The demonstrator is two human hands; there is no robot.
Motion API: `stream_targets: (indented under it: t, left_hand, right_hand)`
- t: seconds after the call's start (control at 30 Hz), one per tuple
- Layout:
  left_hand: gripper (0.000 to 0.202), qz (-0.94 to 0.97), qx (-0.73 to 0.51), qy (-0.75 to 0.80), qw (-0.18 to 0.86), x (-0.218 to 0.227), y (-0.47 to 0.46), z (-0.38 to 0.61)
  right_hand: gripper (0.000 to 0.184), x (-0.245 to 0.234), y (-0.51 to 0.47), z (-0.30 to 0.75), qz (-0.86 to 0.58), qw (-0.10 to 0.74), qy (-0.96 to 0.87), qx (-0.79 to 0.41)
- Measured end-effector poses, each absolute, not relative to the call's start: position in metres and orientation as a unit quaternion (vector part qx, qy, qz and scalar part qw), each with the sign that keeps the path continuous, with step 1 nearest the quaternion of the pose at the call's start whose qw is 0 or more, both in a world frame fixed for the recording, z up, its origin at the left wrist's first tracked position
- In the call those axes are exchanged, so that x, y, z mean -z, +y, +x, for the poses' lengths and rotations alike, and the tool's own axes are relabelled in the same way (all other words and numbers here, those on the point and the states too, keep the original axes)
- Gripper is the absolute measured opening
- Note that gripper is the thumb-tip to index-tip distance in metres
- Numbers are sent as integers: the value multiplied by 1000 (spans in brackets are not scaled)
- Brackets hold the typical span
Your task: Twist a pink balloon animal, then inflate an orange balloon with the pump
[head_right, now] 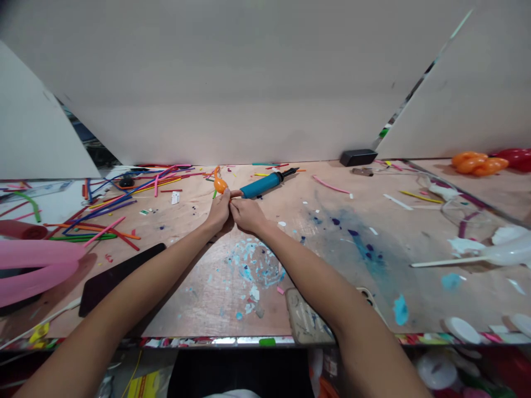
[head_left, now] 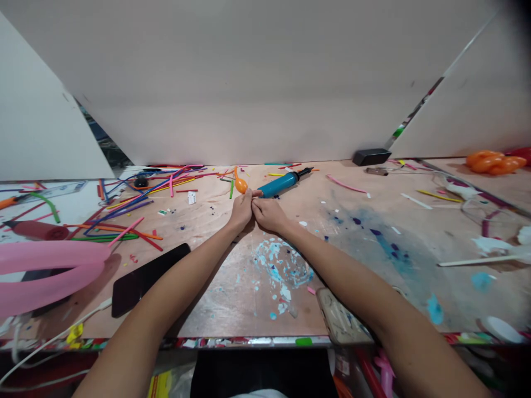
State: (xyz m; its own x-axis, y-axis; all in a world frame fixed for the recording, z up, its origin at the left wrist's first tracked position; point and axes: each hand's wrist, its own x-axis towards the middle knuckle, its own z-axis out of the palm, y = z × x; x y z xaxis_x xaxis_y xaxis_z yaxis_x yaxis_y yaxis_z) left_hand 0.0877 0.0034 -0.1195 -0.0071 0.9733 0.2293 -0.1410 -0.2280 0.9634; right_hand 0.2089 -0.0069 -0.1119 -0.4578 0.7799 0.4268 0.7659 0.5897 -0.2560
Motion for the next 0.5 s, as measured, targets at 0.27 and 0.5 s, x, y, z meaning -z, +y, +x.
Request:
stream_targets:
  t: [0.27, 0.5]
  left_hand:
    - [42, 332, -634, 385, 582, 112, 11, 87]
    - [30, 197, -599, 391, 670, 71, 23, 40]
  right_hand:
    - [36, 103, -16, 203, -397, 192, -898, 2]
    - [39, 85, -48, 182, -276, 134, -951, 25]
